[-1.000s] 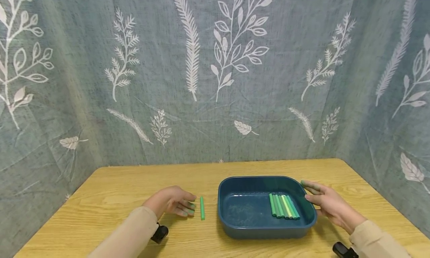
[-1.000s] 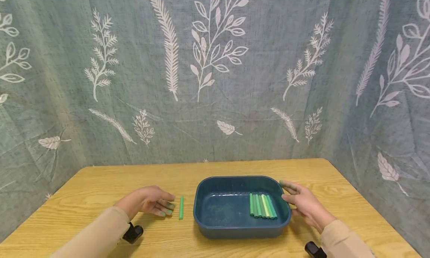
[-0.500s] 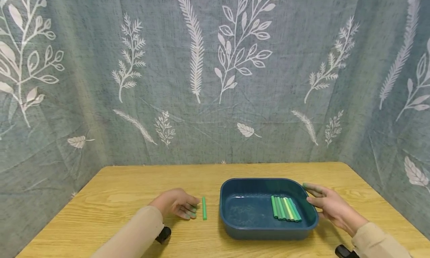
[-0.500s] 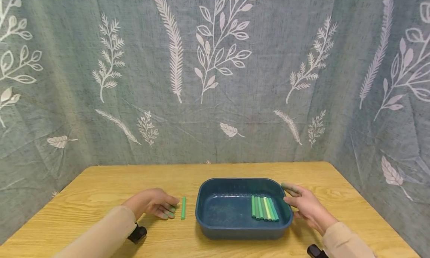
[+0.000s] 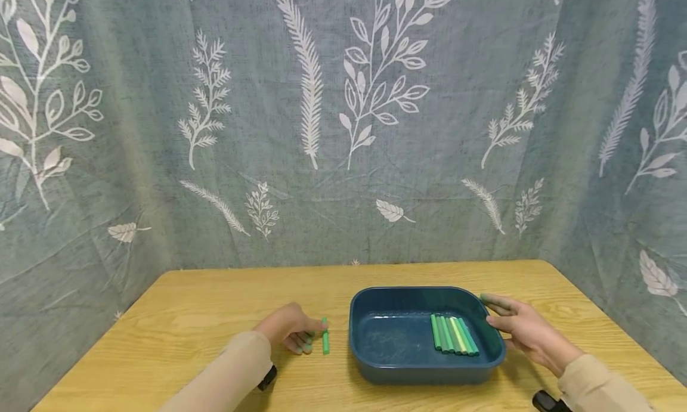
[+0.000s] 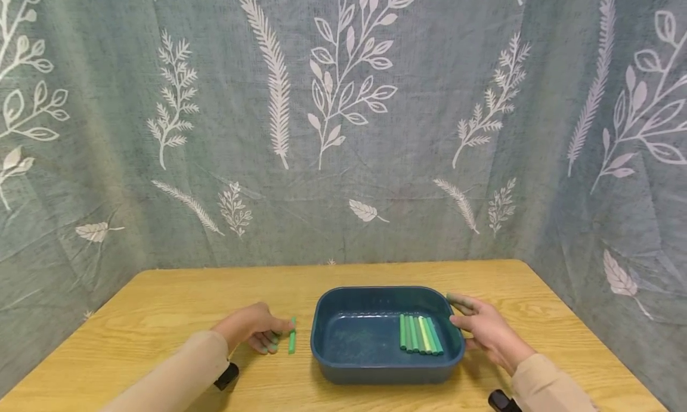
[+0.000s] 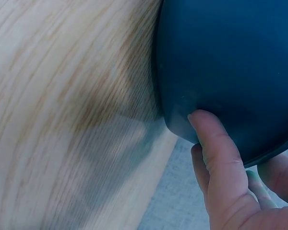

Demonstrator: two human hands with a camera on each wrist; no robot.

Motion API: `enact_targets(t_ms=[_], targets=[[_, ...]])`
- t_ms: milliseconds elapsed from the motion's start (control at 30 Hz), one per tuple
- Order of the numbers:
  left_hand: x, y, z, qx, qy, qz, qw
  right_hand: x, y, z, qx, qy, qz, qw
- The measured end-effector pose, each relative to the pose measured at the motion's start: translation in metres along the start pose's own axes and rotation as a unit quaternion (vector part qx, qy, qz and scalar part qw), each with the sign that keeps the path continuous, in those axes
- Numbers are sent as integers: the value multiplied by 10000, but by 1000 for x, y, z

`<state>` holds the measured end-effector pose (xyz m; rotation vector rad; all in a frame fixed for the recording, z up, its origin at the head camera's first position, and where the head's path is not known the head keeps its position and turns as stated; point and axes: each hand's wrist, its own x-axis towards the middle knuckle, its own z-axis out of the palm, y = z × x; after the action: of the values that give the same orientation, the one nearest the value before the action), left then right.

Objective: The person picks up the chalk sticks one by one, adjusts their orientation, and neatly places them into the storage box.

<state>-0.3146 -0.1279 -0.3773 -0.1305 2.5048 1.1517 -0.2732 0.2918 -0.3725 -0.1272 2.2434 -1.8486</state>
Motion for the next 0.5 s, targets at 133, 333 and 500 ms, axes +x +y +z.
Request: enact_targets(t_ms=[133,333,500], targets=[[0,2,0,121,105,144,9998,1,-1,1,19,60,-15,10000],[-3,2,3,-20,-31,150,9999,-2,-1,-1,-63,88,-9,9999],[-4,0,8,145,154,310,9993,0,0,3,-36,133,45,9999]])
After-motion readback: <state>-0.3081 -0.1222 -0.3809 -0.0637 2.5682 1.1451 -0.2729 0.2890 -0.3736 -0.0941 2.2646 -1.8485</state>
